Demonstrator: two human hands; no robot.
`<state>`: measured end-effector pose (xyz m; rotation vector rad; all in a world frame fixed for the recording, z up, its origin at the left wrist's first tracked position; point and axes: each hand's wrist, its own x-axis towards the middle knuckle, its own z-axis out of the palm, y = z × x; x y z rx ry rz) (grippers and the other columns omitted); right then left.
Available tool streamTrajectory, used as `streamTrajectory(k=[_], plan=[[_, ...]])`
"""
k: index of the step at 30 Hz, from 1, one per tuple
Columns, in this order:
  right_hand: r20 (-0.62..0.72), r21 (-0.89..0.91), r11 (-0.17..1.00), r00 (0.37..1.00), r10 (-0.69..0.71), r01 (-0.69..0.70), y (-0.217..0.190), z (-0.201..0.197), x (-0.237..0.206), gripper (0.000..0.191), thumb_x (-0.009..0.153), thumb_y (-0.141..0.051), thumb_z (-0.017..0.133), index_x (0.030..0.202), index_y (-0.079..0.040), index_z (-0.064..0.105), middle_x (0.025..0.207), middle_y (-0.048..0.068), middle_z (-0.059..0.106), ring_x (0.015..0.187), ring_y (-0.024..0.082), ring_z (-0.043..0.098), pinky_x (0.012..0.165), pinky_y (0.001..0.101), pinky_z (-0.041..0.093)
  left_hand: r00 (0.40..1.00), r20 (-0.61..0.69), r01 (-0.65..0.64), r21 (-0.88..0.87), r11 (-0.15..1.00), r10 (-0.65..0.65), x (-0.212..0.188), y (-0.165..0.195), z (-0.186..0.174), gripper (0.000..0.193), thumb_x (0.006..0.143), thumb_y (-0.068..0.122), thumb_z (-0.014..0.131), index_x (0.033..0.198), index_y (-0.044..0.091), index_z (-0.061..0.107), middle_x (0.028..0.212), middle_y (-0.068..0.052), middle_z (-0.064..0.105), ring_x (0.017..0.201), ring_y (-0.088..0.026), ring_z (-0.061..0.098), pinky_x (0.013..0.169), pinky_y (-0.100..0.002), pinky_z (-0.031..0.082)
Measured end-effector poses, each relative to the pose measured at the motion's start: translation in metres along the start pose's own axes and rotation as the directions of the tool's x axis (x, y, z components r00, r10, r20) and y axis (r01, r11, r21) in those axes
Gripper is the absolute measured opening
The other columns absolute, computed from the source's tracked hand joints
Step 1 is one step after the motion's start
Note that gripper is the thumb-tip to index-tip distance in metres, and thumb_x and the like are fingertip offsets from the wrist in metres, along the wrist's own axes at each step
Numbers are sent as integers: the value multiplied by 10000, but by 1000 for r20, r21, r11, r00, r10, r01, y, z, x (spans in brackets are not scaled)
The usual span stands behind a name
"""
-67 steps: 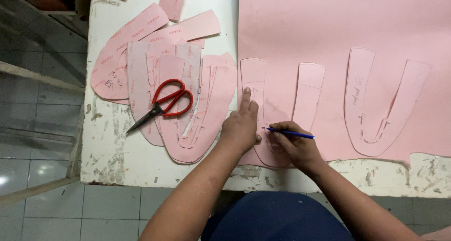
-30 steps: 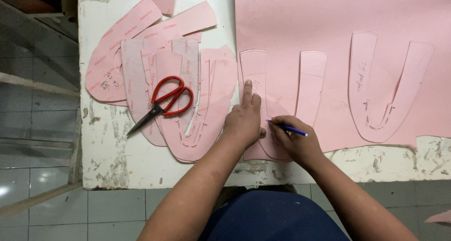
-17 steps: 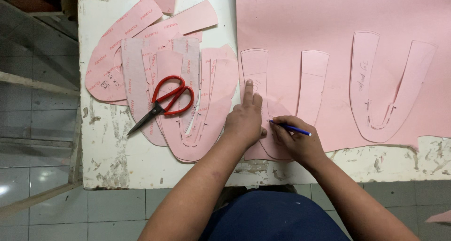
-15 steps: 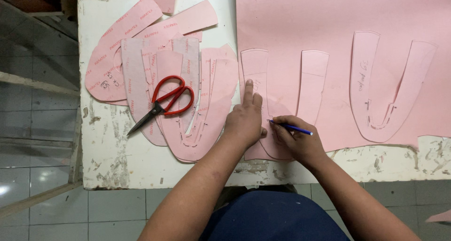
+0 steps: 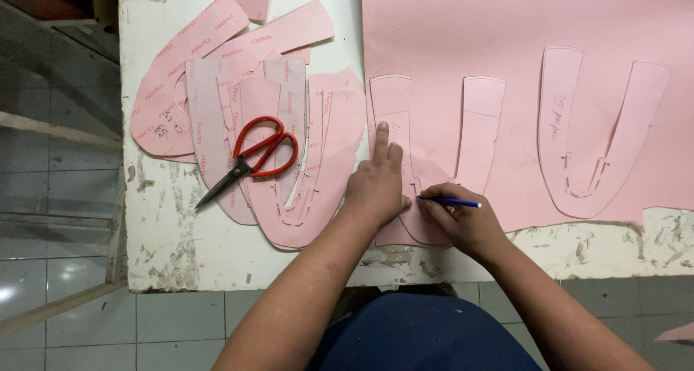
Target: The person places pink shoe-pattern templates onto a large sheet of pink material and traces their outlines with a blue pen. They repeat this process for several templates, arranging them side by side on the sheet.
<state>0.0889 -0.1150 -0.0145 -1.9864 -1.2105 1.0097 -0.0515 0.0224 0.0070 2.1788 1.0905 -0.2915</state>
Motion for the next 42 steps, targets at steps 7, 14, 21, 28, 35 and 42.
streamTrajectory(k=[7,14,21,28,35,42], plan=[[-86,-93,981,980,-177,169,-5,3,2,199,923,-130,739,1104,-53,704,990,91,777,869,175,768,755,291,604,1000,-10,-5,19,1000,5,-1,0,1,953,660,307,944,1368,28,369,1695,-197,36,1112,-398,640,865,-447,585],[8,-349,859,918,-396,373,-13,4,3,203,936,-117,682,1125,-44,665,1144,131,728,972,311,725,805,382,585,1000,-21,-8,-4,1000,8,0,0,2,922,662,294,946,1344,35,382,1692,-197,38,1130,-397,630,886,-454,576],[28,-355,893,958,-286,277,-12,5,-2,171,915,-130,697,1071,-67,671,1027,105,737,902,303,730,775,379,589,1000,-6,-5,-1,1000,5,1,0,3,919,673,307,939,1352,41,380,1702,-187,22,1133,-402,630,891,-465,573],[3,119,981,988,153,-152,-3,-2,-8,204,957,-146,662,1129,-45,702,966,92,802,903,142,770,793,260,619,1000,2,-1,32,1000,1,2,-1,3,973,675,324,932,1399,34,349,1700,-191,0,1127,-396,634,888,-457,580],[20,190,975,993,117,-119,4,2,-16,222,940,-131,671,1134,-29,704,1030,81,800,986,133,755,858,262,604,1000,9,-19,53,998,18,0,-2,2,1019,671,349,937,1413,13,324,1690,-212,-1,1111,-398,638,872,-449,586],[28,96,988,992,120,-122,8,2,-17,197,928,-136,690,1105,-50,705,1031,79,794,983,145,755,849,266,608,1000,28,-17,91,996,15,0,-1,1,1079,655,409,942,1427,-7,313,1694,-232,-10,1095,-386,647,859,-435,599]])
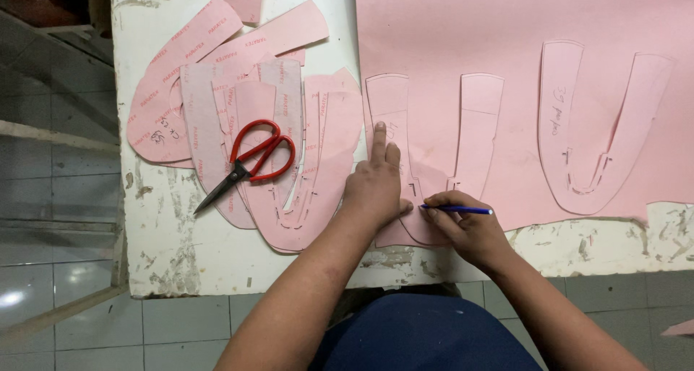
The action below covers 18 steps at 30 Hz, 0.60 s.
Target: The person places pink shoe-pattern templates onto a large sheet of pink material and traces their outlines with a blue pen. They repeat this process for several templates, arranging them side by side on the sheet.
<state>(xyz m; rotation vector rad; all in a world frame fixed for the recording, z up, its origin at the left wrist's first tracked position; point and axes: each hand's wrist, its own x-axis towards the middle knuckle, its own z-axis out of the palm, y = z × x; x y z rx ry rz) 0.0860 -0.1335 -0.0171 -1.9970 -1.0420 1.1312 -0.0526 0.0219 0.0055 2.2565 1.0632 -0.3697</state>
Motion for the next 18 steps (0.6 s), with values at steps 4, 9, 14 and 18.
streamTrajectory(k=[4,9,14,18], plan=[[-1,-3,999,999,-38,38,1,2,-1,184,916,-128,702,1083,-52,718,994,80,794,932,142,756,802,273,615,1000,-8,-3,23,1000,4,-2,1,-1,1185,620,441,960,1466,-15,267,1679,-245,-14,1100,-384,636,877,-430,586],[-55,-126,964,968,-244,236,0,2,-2,174,870,-114,739,1037,-63,732,991,73,766,899,180,738,780,296,592,1000,5,13,42,999,-13,-2,3,-2,1196,613,457,963,1467,-8,267,1680,-242,-15,1103,-378,633,882,-430,581],[10,-306,914,961,-277,267,-3,-6,-4,133,852,-151,761,973,-97,748,946,79,749,878,227,722,769,333,575,1000,7,29,62,998,-30,-2,5,-2,1154,634,469,951,1446,-14,288,1687,-252,-16,1114,-385,640,870,-428,591],[35,-345,924,986,-162,164,-5,-7,-1,162,867,-184,758,1013,-117,733,937,69,763,849,235,739,753,346,584,1000,15,27,65,998,-28,-3,6,-4,1150,635,470,949,1443,-15,290,1686,-256,-17,1112,-384,644,871,-424,591]])
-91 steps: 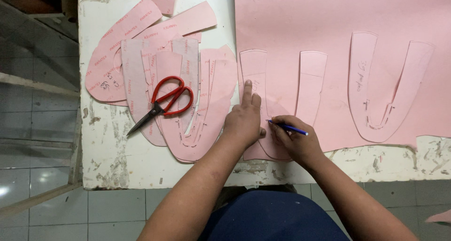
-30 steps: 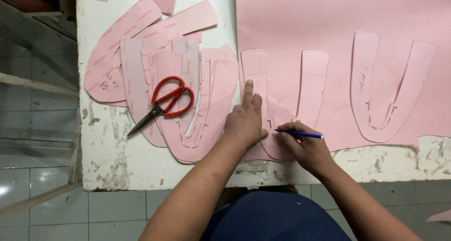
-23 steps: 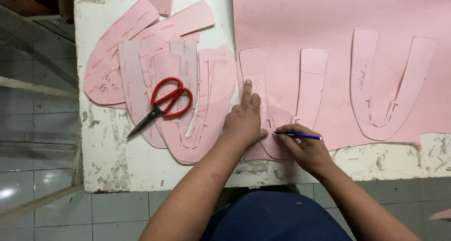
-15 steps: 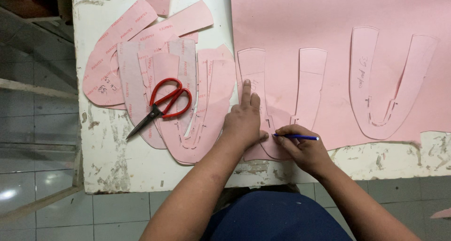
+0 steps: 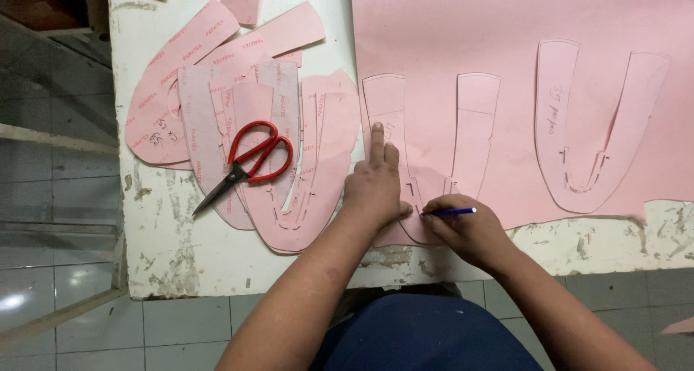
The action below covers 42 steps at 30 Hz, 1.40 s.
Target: The person places pink shoe-pattern templates onto a large sheet of pink material and traces their outlines with a blue pen. They repeat this process for several templates, arranging them side by side on the sheet.
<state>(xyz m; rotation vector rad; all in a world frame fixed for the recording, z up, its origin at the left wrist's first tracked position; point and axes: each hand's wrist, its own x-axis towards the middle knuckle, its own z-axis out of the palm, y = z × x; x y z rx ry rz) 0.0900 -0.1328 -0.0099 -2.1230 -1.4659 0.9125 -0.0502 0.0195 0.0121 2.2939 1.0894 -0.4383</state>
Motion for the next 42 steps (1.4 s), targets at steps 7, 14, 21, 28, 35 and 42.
streamTrajectory(k=[7,14,21,28,35,42], plan=[[-68,-70,944,942,-328,323,0,3,-4,221,859,-111,717,1075,-98,673,1084,75,762,957,272,735,793,364,592,1000,-11,-7,-15,1000,6,0,-1,1,1175,620,462,955,1461,-4,281,1686,-245,-8,1112,-379,640,873,-422,589],[17,-278,885,923,-384,373,-14,8,-13,255,833,-122,726,1075,-76,657,1105,107,719,961,298,703,802,412,574,1000,12,14,-27,1000,-14,2,0,1,1162,629,443,954,1470,9,278,1683,-229,-34,1130,-376,616,866,-429,587],[-99,88,983,984,-150,158,2,-1,-17,212,873,-93,724,1082,-70,699,1091,69,737,962,209,729,776,311,598,997,-82,-12,-12,1000,11,-6,0,13,1118,662,402,918,1496,-10,297,1662,-212,113,1211,-362,540,933,-481,529],[3,484,861,985,175,-155,35,13,-31,209,907,-73,702,1112,-37,717,1011,70,773,936,125,727,819,267,587,965,-223,-91,218,972,140,-11,6,32,734,792,360,809,1284,-98,512,1543,-306,311,1421,-422,341,1140,-654,261],[-5,576,810,991,133,-106,34,25,-29,203,907,-55,712,1107,-22,715,1019,79,779,939,122,731,814,271,604,988,-70,-115,232,966,135,-19,9,25,966,806,466,783,1401,-182,386,1573,-397,179,1482,-514,181,1133,-746,148],[-148,321,938,985,-87,131,13,16,-31,205,871,-45,747,1075,-43,743,1029,79,784,930,169,758,815,281,606,991,-42,-114,257,960,129,-24,14,15,989,831,459,769,1410,-215,335,1566,-420,152,1480,-534,153,1116,-767,134]])
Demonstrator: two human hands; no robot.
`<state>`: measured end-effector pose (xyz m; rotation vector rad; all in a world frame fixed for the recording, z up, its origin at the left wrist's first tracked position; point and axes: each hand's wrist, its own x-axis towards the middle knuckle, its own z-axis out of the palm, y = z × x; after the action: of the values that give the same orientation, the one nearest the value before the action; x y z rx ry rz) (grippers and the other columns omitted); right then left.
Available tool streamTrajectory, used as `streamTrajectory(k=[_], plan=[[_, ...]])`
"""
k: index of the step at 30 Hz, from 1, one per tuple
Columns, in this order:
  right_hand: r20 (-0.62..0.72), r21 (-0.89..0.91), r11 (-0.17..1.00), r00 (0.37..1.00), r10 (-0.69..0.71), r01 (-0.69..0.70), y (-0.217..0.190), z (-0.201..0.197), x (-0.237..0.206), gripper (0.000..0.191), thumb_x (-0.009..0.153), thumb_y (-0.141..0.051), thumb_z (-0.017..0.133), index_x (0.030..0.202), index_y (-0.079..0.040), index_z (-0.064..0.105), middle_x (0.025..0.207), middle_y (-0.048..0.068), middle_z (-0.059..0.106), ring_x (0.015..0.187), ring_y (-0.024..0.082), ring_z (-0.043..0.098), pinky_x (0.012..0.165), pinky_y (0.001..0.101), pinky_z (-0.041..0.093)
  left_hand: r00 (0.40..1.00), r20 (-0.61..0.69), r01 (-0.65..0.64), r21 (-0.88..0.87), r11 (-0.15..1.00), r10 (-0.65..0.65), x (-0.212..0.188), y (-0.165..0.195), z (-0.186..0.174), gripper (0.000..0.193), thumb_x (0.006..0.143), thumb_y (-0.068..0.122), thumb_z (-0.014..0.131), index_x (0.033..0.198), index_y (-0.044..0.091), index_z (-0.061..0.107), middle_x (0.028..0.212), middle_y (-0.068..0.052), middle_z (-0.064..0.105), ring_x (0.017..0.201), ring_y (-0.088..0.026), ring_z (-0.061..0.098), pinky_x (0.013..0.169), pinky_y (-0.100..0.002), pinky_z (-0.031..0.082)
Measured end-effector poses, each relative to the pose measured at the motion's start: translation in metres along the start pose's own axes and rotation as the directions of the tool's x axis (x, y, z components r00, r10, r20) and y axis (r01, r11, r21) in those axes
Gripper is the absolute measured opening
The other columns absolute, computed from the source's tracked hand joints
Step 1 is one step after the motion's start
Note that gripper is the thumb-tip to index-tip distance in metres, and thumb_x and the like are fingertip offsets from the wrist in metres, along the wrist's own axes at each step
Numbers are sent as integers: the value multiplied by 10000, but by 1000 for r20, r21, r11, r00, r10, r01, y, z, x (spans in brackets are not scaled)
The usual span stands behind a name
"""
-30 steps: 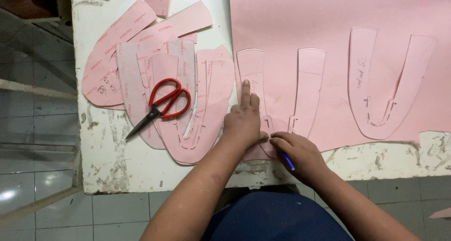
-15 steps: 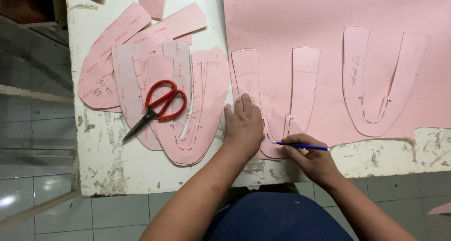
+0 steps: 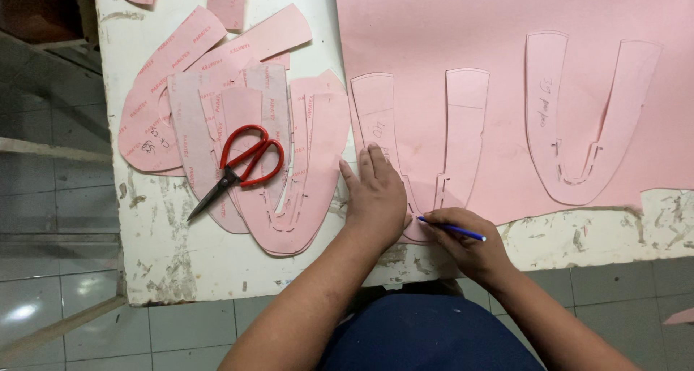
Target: The person places pink shoe-pattern templates onto a large sheet of pink material and traces their outlines with a blue pen. They repeat this process for several templates, arranging them side by side on the sheet.
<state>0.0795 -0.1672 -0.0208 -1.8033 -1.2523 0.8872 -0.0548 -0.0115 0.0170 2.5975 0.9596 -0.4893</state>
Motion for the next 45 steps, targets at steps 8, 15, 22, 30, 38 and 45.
streamTrajectory(k=[8,15,22,30,38,45], plan=[[34,-238,955,984,-174,177,-14,-2,4,155,861,-81,744,1013,-67,715,1024,80,763,903,223,759,776,316,608,990,134,39,-1,999,-38,5,4,-8,1007,863,434,752,1442,-232,267,1587,-415,90,1496,-533,107,1139,-744,121],[80,-318,942,993,-84,105,-17,-9,10,138,850,-116,754,971,-76,703,974,67,757,838,235,737,714,328,589,990,123,70,2,998,-70,9,8,-7,893,883,333,730,1424,-235,303,1598,-406,101,1498,-526,115,1144,-745,115],[37,-172,985,999,6,1,-6,-6,8,242,815,-66,773,1054,-83,739,985,54,779,789,210,747,700,317,596,994,96,47,22,999,-49,7,7,-5,875,878,325,725,1411,-242,323,1579,-428,117,1487,-540,135,1134,-751,128],[151,-419,847,945,-291,328,-9,-7,0,239,824,-125,736,1057,-79,714,1106,89,745,955,265,730,796,350,586,994,102,47,37,998,-50,8,6,-1,866,876,326,719,1403,-244,335,1582,-429,113,1486,-543,136,1126,-760,116],[2,32,999,1000,11,-11,10,-12,-6,178,885,-94,720,1059,-62,705,1071,70,761,971,171,752,822,297,624,999,-39,11,23,1000,-10,13,6,18,593,880,221,678,1295,-172,518,1579,-354,233,1482,-457,247,1190,-575,208],[-17,111,977,983,185,-182,29,-11,-13,173,923,-72,700,1091,-30,699,1000,76,775,955,141,732,836,280,591,1000,14,11,-32,999,-11,8,6,10,786,792,391,781,1284,-166,525,1555,-354,209,1435,-469,250,1142,-593,235]])
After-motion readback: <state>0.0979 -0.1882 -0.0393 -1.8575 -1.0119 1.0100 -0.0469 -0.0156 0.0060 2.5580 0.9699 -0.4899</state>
